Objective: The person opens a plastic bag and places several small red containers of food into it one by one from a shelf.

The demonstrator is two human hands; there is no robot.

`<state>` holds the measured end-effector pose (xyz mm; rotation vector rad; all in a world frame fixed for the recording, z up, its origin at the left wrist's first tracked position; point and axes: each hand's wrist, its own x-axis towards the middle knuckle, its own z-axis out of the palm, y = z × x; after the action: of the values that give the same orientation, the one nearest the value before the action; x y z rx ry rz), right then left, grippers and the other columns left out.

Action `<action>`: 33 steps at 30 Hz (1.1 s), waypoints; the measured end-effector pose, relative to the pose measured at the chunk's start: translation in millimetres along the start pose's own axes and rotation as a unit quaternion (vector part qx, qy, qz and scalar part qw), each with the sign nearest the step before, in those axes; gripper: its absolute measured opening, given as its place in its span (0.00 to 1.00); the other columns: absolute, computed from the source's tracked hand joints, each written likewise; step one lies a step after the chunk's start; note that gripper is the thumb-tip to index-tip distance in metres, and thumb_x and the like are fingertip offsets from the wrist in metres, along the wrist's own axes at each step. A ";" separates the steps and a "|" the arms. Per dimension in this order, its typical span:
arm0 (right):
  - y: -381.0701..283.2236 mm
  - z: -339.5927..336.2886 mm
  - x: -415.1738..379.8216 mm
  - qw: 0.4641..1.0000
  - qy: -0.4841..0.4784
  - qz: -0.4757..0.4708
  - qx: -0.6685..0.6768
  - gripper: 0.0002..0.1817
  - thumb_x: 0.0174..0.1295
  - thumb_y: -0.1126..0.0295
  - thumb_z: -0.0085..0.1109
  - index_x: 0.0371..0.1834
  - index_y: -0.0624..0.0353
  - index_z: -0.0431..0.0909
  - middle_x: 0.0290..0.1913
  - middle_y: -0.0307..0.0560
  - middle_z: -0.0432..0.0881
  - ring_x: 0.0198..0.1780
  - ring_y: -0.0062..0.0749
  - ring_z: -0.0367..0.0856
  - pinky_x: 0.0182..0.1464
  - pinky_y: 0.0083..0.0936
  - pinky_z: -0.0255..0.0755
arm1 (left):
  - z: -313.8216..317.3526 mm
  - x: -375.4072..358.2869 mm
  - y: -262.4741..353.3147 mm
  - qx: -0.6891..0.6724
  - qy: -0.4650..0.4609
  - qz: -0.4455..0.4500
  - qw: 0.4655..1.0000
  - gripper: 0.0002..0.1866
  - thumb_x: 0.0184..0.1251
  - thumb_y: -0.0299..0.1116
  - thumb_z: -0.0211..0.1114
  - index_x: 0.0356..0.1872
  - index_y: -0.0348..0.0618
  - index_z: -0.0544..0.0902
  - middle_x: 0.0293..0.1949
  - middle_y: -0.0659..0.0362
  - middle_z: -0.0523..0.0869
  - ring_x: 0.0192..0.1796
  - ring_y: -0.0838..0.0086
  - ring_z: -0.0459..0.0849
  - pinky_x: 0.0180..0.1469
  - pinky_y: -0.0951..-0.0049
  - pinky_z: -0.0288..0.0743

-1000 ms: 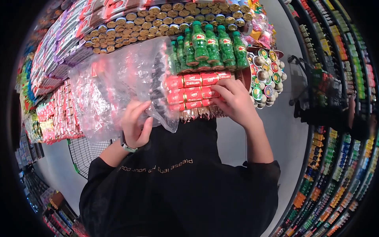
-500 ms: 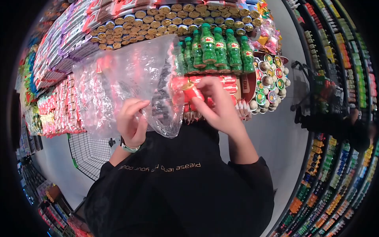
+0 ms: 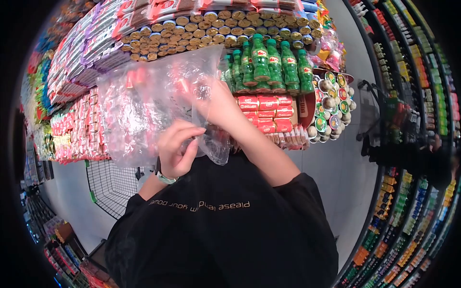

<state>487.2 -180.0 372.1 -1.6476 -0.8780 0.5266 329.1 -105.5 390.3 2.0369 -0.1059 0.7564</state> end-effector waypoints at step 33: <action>10.0 -110.4 -103.3 0.978 0.041 -0.127 -0.162 0.12 0.55 0.79 0.72 0.43 0.62 0.82 0.44 0.49 0.87 0.45 0.41 0.86 0.48 0.32 0.79 | 4.5 -14.7 -21.7 -0.030 0.005 -0.048 0.998 0.15 0.56 0.16 0.61 0.46 0.34 0.81 0.41 0.51 0.82 0.35 0.68 0.79 0.40 0.72 0.74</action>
<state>507.0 -330.0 380.1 -1.7983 -1.1390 0.1415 327.1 -100.0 364.4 1.9664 -0.0257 0.6951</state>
